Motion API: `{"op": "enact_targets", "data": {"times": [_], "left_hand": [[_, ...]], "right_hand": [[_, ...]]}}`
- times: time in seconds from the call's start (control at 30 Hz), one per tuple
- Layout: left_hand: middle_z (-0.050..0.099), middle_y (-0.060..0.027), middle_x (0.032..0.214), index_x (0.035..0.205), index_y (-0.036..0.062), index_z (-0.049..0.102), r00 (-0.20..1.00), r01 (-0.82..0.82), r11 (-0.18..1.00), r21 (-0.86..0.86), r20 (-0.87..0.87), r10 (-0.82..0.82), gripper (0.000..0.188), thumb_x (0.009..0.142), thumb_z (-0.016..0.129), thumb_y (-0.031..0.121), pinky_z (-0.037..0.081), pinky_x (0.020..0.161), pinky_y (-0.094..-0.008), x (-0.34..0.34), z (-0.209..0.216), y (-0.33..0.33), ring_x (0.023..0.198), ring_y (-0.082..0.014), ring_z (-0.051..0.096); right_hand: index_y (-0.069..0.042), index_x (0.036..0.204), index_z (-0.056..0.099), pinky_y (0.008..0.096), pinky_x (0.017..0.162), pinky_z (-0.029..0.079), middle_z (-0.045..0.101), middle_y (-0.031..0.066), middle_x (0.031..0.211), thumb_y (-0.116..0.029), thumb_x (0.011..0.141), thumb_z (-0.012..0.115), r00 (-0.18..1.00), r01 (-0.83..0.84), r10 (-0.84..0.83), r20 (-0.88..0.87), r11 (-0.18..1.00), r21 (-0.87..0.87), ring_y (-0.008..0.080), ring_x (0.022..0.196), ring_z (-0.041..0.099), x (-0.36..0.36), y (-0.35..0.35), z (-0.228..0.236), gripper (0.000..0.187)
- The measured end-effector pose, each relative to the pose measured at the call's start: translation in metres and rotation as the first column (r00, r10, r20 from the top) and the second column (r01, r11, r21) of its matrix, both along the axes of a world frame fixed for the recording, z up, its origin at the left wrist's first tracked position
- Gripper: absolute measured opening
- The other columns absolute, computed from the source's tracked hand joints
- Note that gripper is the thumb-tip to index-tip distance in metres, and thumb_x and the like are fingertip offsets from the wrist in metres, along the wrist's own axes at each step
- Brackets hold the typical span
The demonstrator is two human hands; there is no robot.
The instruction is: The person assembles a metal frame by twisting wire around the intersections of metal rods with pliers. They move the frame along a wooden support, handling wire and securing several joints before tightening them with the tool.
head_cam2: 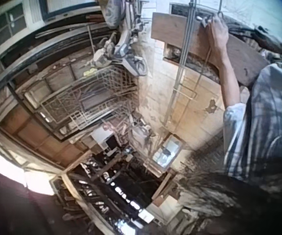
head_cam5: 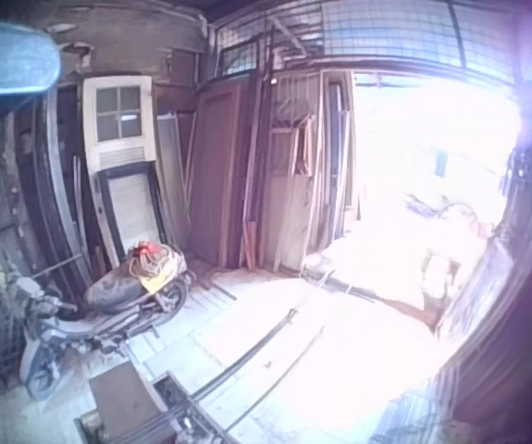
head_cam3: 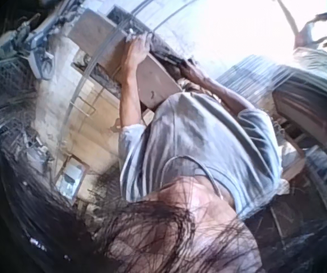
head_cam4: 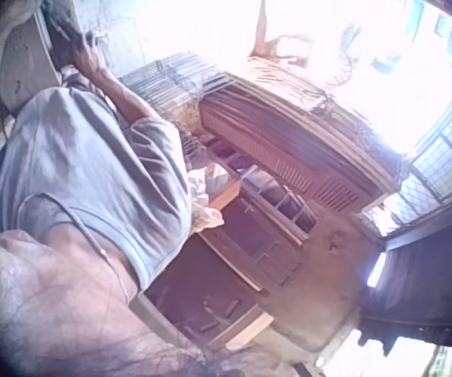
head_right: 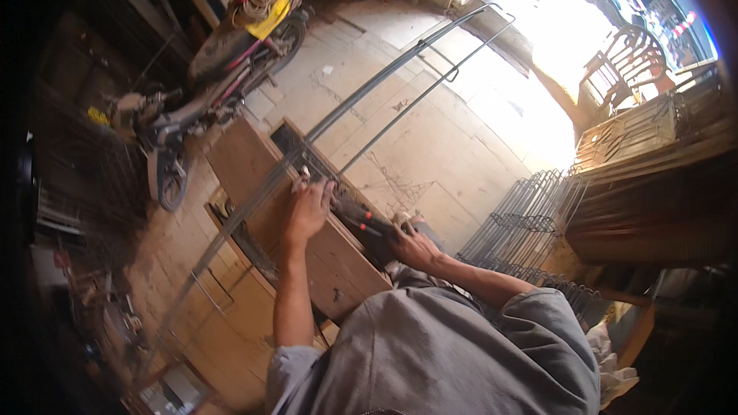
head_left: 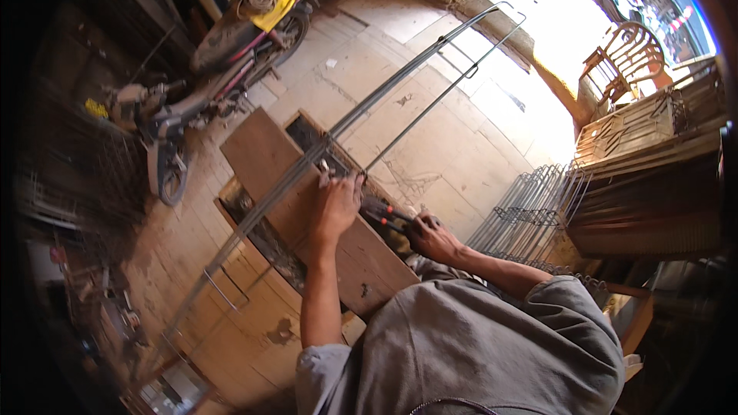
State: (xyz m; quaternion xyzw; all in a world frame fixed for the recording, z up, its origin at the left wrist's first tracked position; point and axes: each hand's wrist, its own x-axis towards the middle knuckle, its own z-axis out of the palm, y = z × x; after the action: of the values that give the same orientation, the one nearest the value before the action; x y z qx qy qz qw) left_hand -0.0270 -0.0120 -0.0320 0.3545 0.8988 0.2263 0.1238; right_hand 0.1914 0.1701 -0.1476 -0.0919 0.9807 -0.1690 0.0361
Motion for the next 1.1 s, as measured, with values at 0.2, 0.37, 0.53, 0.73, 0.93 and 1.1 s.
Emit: {"op": "enact_targets", "data": {"times": [0.2,0.37,0.53,0.73,0.93,1.1], "left_hand": [[0.067,-0.0168,0.074,0.094,0.0026,0.066,0.999,0.040,0.980,0.194,-0.027,-0.036,0.032,0.102,0.046,0.027,0.041,0.094,-0.0454,-0.003,0.006,0.002,0.078,-0.0365,0.066],[0.067,-0.0209,0.077,0.096,0.0015,0.066,1.000,0.020,0.979,0.204,-0.012,-0.018,0.029,0.101,0.049,0.024,0.043,0.092,-0.0442,0.001,0.006,-0.001,0.077,-0.0362,0.066],[0.065,-0.0223,0.074,0.094,0.0012,0.065,1.000,-0.014,0.976,0.219,0.023,0.009,0.030,0.102,0.048,0.024,0.042,0.094,-0.0450,0.003,0.002,-0.006,0.077,-0.0373,0.066],[0.064,-0.0228,0.074,0.095,-0.0001,0.061,0.998,-0.069,0.923,0.378,0.038,0.058,0.027,0.102,0.045,0.021,0.048,0.084,-0.0500,0.000,0.008,0.014,0.077,-0.0425,0.063],[0.065,-0.0199,0.072,0.090,0.0008,0.055,0.987,-0.163,0.875,0.455,0.088,0.138,0.024,0.102,0.045,0.018,0.049,0.075,-0.0519,-0.002,0.002,-0.012,0.077,-0.0410,0.065],[0.067,-0.0201,0.080,0.093,0.0010,0.058,0.998,-0.066,0.894,0.443,0.042,0.053,0.025,0.101,0.050,0.024,0.050,0.077,-0.0496,-0.004,0.004,-0.010,0.082,-0.0410,0.066]], "right_hand": [[0.006,0.105,0.054,0.0507,0.071,0.052,0.060,0.0263,0.096,-0.030,0.090,0.063,0.974,0.201,-0.177,0.139,0.961,-0.189,0.0450,0.089,0.062,-0.035,-0.010,0.083,0.039],[0.001,0.093,0.061,0.0489,0.062,0.047,0.063,0.0232,0.072,-0.032,0.097,0.057,0.835,0.435,-0.244,0.494,0.841,-0.321,0.0382,0.067,0.064,-0.048,0.002,0.108,0.034],[-0.003,0.096,0.065,0.0438,0.059,0.048,0.064,0.0176,0.070,-0.028,0.095,0.061,0.874,0.174,-0.095,0.477,0.977,-0.125,0.0325,0.063,0.063,-0.033,0.047,0.220,0.026],[-0.007,0.093,0.068,0.0417,0.082,0.045,0.062,0.0086,0.093,-0.011,0.080,0.075,0.953,-0.014,-0.068,0.295,0.964,0.266,0.0256,0.093,0.058,-0.039,0.029,0.380,0.015],[-0.009,0.092,0.068,0.0431,0.101,0.036,0.063,0.0089,0.097,-0.019,0.081,0.072,0.967,-0.234,0.256,-0.009,0.895,0.379,0.0293,0.117,0.051,-0.101,0.019,0.360,0.015],[-0.008,0.085,0.067,0.0465,0.101,0.035,0.064,0.0105,0.095,-0.019,0.080,0.073,0.963,-0.271,0.232,0.141,0.822,0.501,0.0321,0.116,0.051,-0.132,0.008,0.367,0.013]]}}
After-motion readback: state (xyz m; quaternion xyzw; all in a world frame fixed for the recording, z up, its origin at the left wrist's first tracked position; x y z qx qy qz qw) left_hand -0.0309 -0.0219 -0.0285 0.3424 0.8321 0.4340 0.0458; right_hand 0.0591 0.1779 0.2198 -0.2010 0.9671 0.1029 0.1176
